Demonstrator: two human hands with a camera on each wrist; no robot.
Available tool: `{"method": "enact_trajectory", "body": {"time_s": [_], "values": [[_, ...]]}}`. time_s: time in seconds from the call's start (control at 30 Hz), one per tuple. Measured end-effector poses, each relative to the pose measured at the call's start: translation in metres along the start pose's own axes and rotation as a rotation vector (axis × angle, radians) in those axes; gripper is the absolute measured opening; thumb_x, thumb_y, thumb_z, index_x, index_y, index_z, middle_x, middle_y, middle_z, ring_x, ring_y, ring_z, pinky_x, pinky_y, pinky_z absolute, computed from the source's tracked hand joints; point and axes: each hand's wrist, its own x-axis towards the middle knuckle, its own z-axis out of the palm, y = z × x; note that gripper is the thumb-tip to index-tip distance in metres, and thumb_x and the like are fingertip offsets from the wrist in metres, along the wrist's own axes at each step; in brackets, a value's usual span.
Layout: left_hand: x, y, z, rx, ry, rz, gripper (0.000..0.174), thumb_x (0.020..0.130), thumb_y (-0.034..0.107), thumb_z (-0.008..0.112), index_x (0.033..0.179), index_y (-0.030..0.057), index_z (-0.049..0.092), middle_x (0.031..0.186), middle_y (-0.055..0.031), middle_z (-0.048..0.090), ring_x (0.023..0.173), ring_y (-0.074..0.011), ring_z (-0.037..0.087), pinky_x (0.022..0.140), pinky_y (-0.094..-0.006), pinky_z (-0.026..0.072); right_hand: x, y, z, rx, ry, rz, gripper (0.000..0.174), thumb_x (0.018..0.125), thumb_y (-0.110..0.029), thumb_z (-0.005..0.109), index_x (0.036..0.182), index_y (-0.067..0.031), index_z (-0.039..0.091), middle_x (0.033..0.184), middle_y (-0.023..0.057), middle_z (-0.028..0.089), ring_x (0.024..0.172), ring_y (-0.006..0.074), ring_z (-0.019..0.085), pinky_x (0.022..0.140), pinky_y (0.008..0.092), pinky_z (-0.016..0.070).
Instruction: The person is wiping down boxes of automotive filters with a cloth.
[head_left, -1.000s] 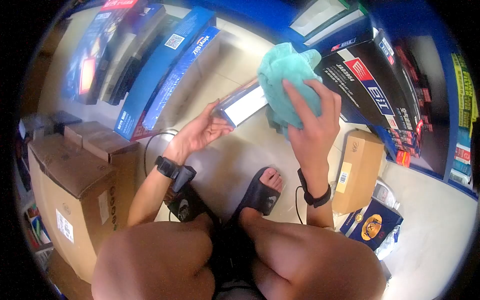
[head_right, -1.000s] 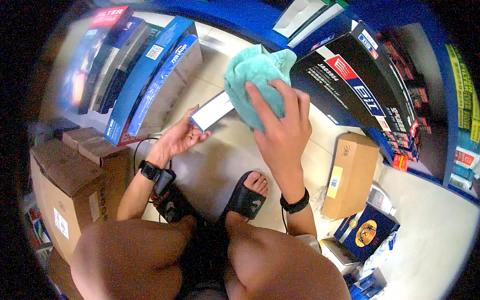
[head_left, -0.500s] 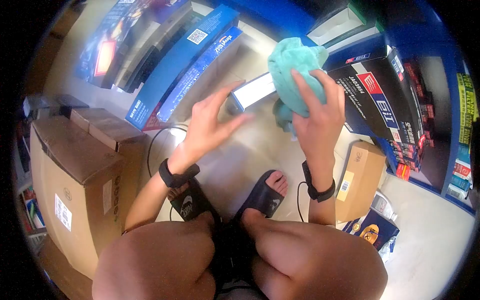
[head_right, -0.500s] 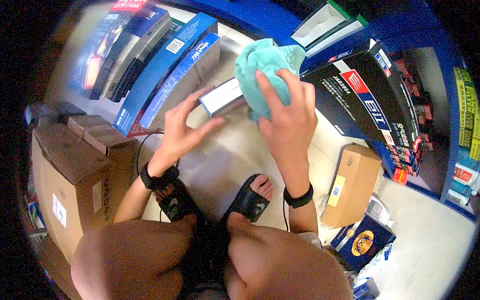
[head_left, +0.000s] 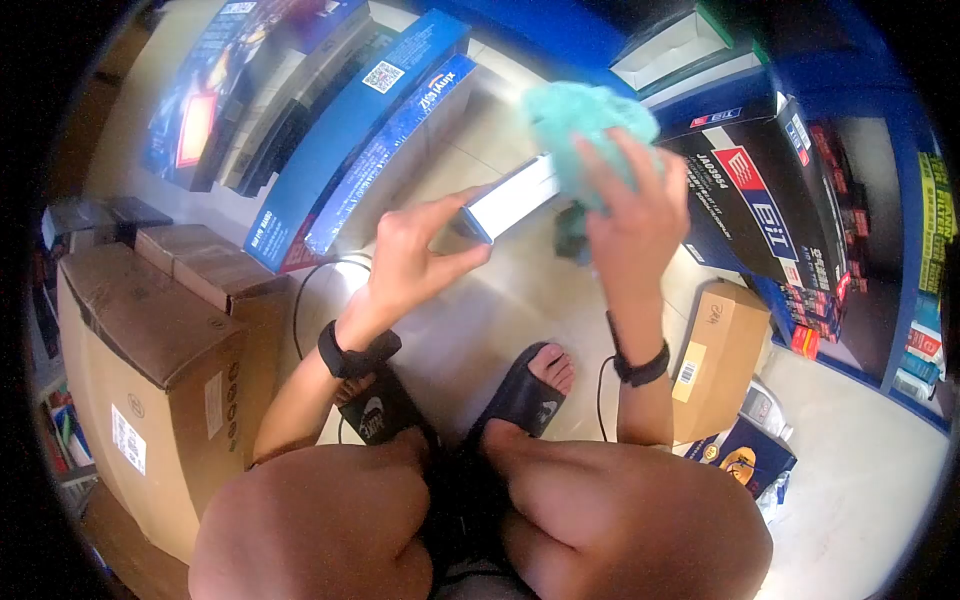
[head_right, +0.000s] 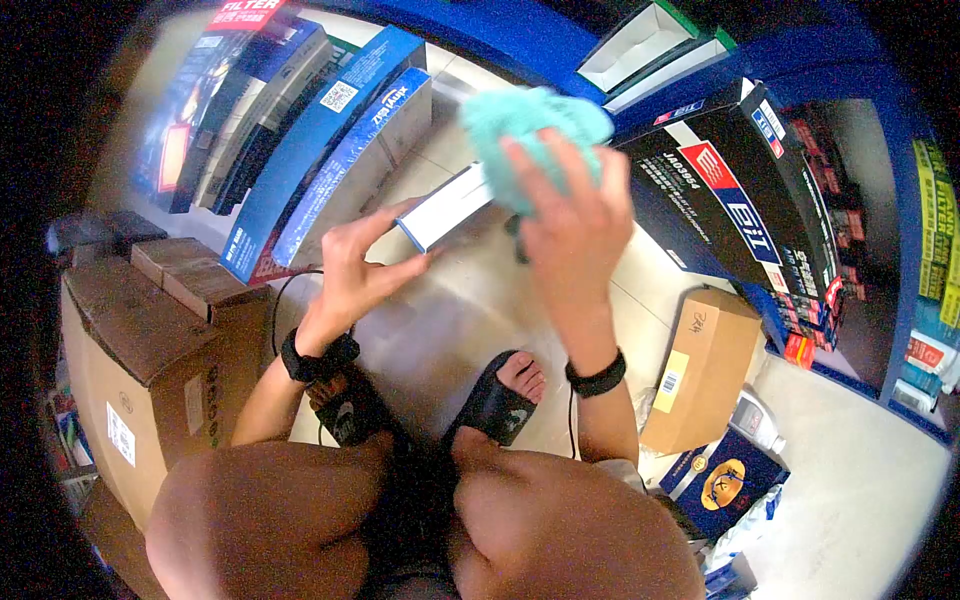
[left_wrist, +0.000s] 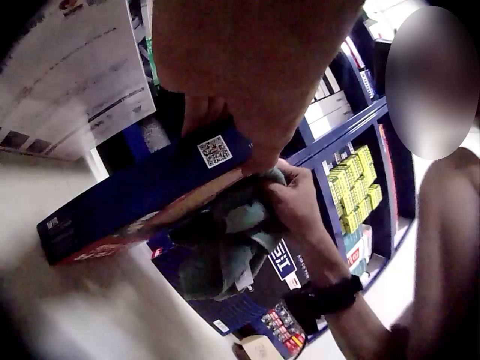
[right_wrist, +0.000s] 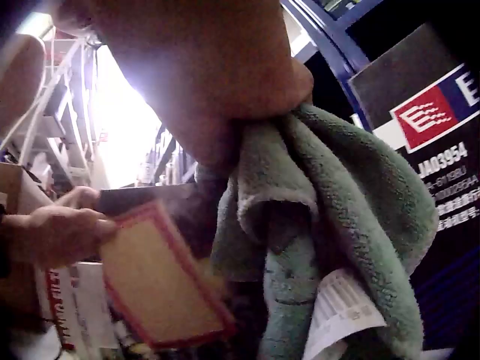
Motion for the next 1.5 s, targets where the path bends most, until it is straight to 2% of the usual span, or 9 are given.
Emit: {"method": "enact_trajectory", "body": {"time_s": [0.2,0.3,0.4,0.7,0.77,0.9,1.03,1.3,1.5], "values": [[0.005,0.005,-0.003,-0.048,-0.002,-0.022,0.059,0.076,0.015,0.090,0.132,0.0039,0.076,0.105,-0.0217,0.079,0.092,-0.0357,0.079,0.082,-0.0404,0.0615,-0.010,-0.008,0.002,0.003,0.031,-0.048,0.067,0.069,-0.006,0.080,0.133,-0.0298,0.079,0.128,-0.0042,0.072,0.108,0.0299,0.064,0.083,0.0375,0.0600],[0.005,0.003,-0.007,-0.026,-0.051,-0.048,0.051,0.079,0.016,0.092,0.126,0.0012,0.079,0.109,-0.0194,0.083,0.101,-0.0287,0.083,0.088,-0.0371,0.0629,-0.025,-0.055,-0.013,0.089,-0.021,-0.144,0.059,0.075,-0.011,0.078,0.130,-0.0310,0.080,0.129,-0.0049,0.074,0.105,0.0285,0.066,0.077,0.0336,0.0612],[-0.001,-0.004,-0.005,0.036,-0.065,-0.027,0.057,0.075,0.015,0.091,0.129,0.0033,0.077,0.102,-0.0225,0.079,0.088,-0.0367,0.079,0.079,-0.0410,0.0612,-0.033,-0.083,-0.013,0.123,0.028,-0.164,0.057,0.078,-0.010,0.074,0.131,-0.0310,0.080,0.131,-0.0054,0.074,0.105,0.0283,0.066,0.075,0.0319,0.0614],[0.007,0.011,-0.003,-0.032,-0.024,-0.074,0.055,0.075,0.013,0.088,0.128,0.0022,0.079,0.109,-0.0210,0.081,0.098,-0.0324,0.082,0.088,-0.0369,0.0622,-0.001,0.007,0.005,0.045,0.066,0.048,0.069,0.070,-0.001,0.076,0.133,-0.0297,0.079,0.126,-0.0066,0.073,0.103,0.0295,0.065,0.084,0.0377,0.0607],[0.006,0.007,-0.001,0.001,0.040,-0.021,0.053,0.076,0.018,0.093,0.124,0.0020,0.080,0.099,-0.0170,0.083,0.090,-0.0226,0.083,0.080,-0.0342,0.0619,-0.002,0.001,0.006,0.033,0.051,0.031,0.067,0.071,-0.003,0.076,0.132,-0.0282,0.079,0.126,-0.0060,0.073,0.103,0.0296,0.065,0.083,0.0380,0.0608],[0.006,0.000,-0.003,-0.006,0.053,-0.034,0.052,0.076,0.018,0.093,0.124,0.0017,0.081,0.099,-0.0168,0.083,0.091,-0.0217,0.083,0.080,-0.0341,0.0618,-0.017,-0.030,-0.004,0.076,0.021,-0.079,0.061,0.075,-0.005,0.075,0.132,-0.0255,0.080,0.129,-0.0049,0.074,0.105,0.0297,0.066,0.081,0.0381,0.0616],[-0.005,-0.003,0.000,0.011,-0.041,-0.122,0.056,0.074,0.014,0.091,0.127,0.0013,0.078,0.102,-0.0218,0.080,0.089,-0.0334,0.080,0.081,-0.0378,0.0609,-0.034,-0.071,-0.019,0.269,-0.037,-0.058,0.061,0.079,-0.005,0.068,0.134,-0.0280,0.079,0.136,-0.0041,0.072,0.111,0.0320,0.065,0.089,0.0387,0.0609],[0.001,0.002,0.004,-0.040,-0.008,0.026,0.062,0.071,0.011,0.091,0.131,0.0027,0.077,0.103,-0.0226,0.079,0.088,-0.0356,0.079,0.080,-0.0393,0.0618,-0.048,0.025,-0.025,0.008,0.046,0.130,0.075,0.067,0.004,0.070,0.135,-0.0285,0.079,0.137,-0.0037,0.071,0.115,0.0322,0.064,0.089,0.0392,0.0597],[-0.002,0.011,0.005,-0.068,-0.042,0.031,0.066,0.071,0.008,0.091,0.135,0.0044,0.076,0.120,-0.0188,0.080,0.103,-0.0334,0.080,0.091,-0.0387,0.0625,-0.081,0.032,-0.025,-0.090,-0.048,0.245,0.070,0.069,0.008,0.072,0.131,-0.0235,0.081,0.137,-0.0019,0.071,0.115,0.0318,0.065,0.091,0.0405,0.0591]]}}
